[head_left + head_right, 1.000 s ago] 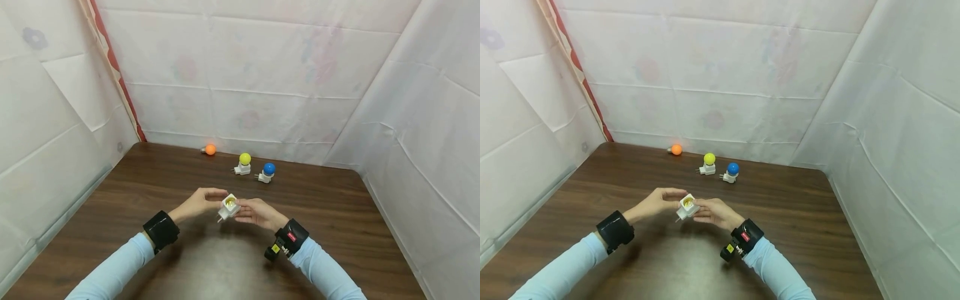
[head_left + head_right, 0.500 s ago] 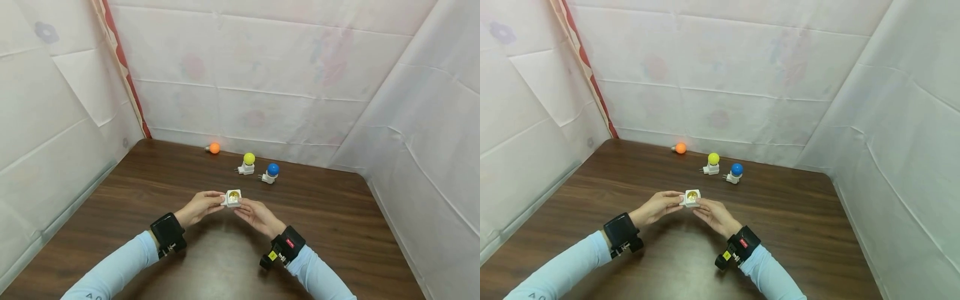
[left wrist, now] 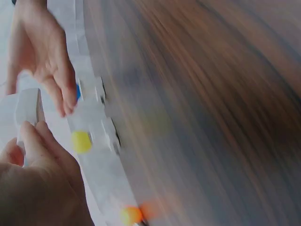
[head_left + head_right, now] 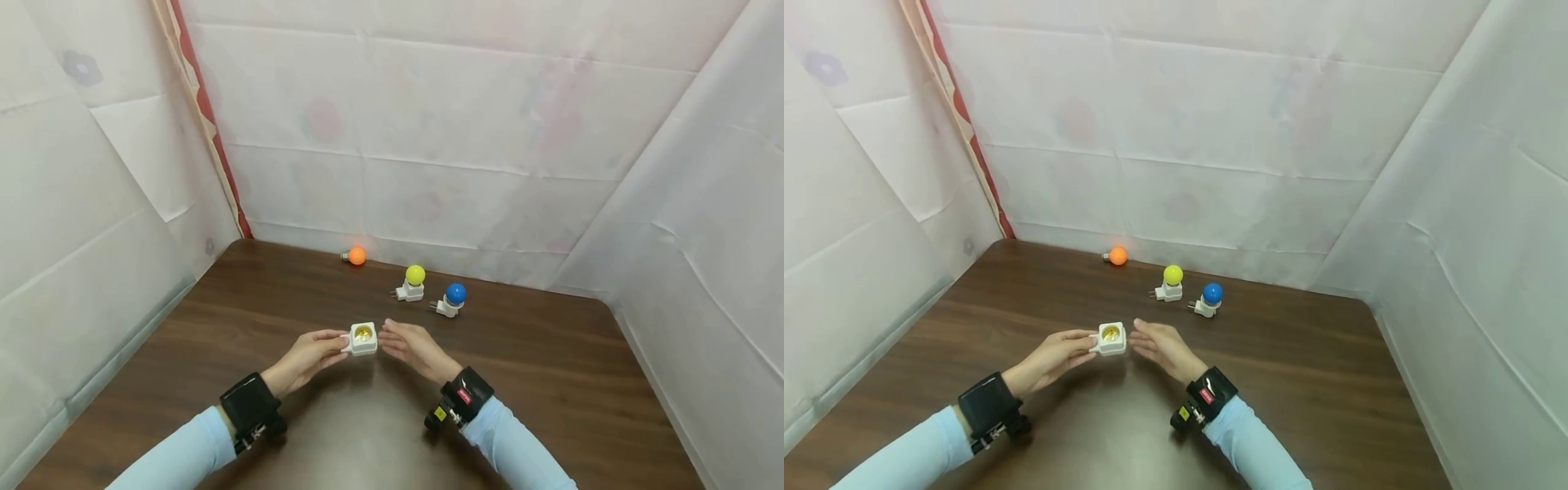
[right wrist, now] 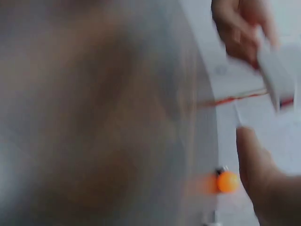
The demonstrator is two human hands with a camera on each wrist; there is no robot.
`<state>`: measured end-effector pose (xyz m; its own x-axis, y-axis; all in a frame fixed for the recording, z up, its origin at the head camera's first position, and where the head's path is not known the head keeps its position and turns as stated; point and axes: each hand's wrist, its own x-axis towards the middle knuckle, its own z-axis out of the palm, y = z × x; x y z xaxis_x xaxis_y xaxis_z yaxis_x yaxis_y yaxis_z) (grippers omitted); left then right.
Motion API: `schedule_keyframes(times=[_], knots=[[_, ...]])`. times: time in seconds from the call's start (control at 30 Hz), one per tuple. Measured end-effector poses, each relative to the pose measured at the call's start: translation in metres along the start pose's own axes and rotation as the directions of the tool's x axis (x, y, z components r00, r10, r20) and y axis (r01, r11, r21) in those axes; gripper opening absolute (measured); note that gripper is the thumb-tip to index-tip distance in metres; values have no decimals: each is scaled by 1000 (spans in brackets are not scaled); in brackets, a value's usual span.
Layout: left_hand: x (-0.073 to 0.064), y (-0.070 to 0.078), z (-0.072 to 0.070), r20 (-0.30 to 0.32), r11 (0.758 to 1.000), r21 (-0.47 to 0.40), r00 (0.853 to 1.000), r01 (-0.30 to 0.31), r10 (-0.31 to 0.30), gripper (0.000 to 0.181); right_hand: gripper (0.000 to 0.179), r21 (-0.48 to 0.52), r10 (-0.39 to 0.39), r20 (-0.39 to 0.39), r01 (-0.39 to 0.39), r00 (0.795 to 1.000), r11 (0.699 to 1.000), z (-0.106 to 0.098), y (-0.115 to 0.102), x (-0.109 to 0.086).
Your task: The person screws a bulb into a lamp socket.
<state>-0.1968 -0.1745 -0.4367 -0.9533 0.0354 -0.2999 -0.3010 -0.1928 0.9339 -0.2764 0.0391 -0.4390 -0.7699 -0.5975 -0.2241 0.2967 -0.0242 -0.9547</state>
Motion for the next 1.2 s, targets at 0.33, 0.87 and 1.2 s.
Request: schedule_keyframes(times=[0.33,0.87,1.2], knots=[[-28,-5,-35,21,999,-40,999,27,-26,59,39,-964,-486,58,176,872,200,21,-31,121],[-65,-19,-22,121,994,-72,990,84,-75,56,44,-996,-445,16,53,896,72,-6,-38,153],[-62,-23,-16,169,990,-100,982,101,-83,51,40,-987,-439,-23,49,898,154,-11,-25,150]])
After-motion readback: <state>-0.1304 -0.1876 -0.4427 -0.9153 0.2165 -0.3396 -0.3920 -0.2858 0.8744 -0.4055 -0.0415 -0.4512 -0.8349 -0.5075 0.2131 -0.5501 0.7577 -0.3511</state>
